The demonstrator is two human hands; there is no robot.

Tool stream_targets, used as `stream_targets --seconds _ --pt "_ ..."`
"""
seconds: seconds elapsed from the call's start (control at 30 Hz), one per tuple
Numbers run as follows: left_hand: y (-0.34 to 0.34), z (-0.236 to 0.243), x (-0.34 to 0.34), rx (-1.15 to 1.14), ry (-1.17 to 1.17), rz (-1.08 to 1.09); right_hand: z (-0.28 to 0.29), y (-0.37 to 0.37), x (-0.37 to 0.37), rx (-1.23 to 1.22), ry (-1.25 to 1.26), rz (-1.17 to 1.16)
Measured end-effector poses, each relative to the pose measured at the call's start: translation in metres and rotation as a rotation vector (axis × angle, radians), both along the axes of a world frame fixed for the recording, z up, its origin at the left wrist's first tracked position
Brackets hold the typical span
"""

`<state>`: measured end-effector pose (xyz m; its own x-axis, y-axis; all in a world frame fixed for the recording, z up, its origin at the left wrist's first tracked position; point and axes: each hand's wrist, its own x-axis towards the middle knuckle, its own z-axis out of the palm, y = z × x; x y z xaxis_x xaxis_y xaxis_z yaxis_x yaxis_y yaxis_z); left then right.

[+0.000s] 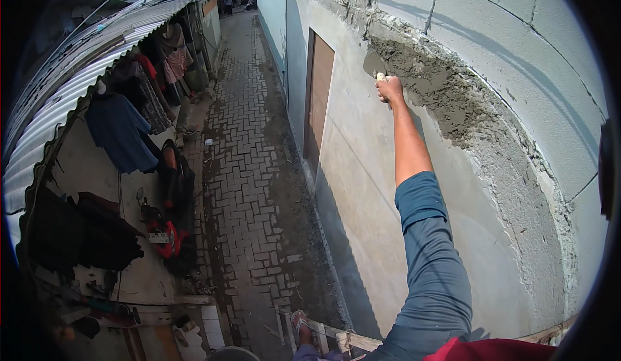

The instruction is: The person applies cement to the top edge of a wall using a trowel, scooping mortar from a bucket and spreading it onto the cinder blocks.

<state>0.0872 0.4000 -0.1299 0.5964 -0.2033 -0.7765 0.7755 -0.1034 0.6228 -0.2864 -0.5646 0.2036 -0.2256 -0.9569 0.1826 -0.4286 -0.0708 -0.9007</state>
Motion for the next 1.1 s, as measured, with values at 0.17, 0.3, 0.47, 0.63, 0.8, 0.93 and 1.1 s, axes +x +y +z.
stream_targets --seconds 0.17,0.3,0.47,0.63,0.8,0.93,1.1 --pt "-0.018 0.015 -0.007 0.014 -0.029 0.028 0.011 0.01 -0.008 -0.108 -0.123 0.015" --pt "-0.026 0.023 -0.011 0.02 -0.046 0.043 0.018 0.027 -0.008 -0.169 -0.183 0.009" --pt "-0.026 0.025 -0.015 0.012 -0.082 0.049 0.024 0.054 -0.011 -0.216 -0.126 -0.019" --pt "-0.082 0.019 -0.013 -0.152 -0.119 0.038 0.021 0.117 -0.032 -0.397 0.054 -0.067" --pt "-0.232 0.029 -0.007 -0.101 -0.192 -0.147 -0.01 0.276 0.006 -0.324 -0.254 0.201" --pt "-0.327 0.065 -0.026 -0.207 -0.315 -0.367 -0.068 0.405 0.057 0.162 -0.472 0.481" --pt "-0.411 0.133 -0.071 -0.504 -0.376 -0.586 -0.196 0.485 0.07 0.331 0.616 0.541"
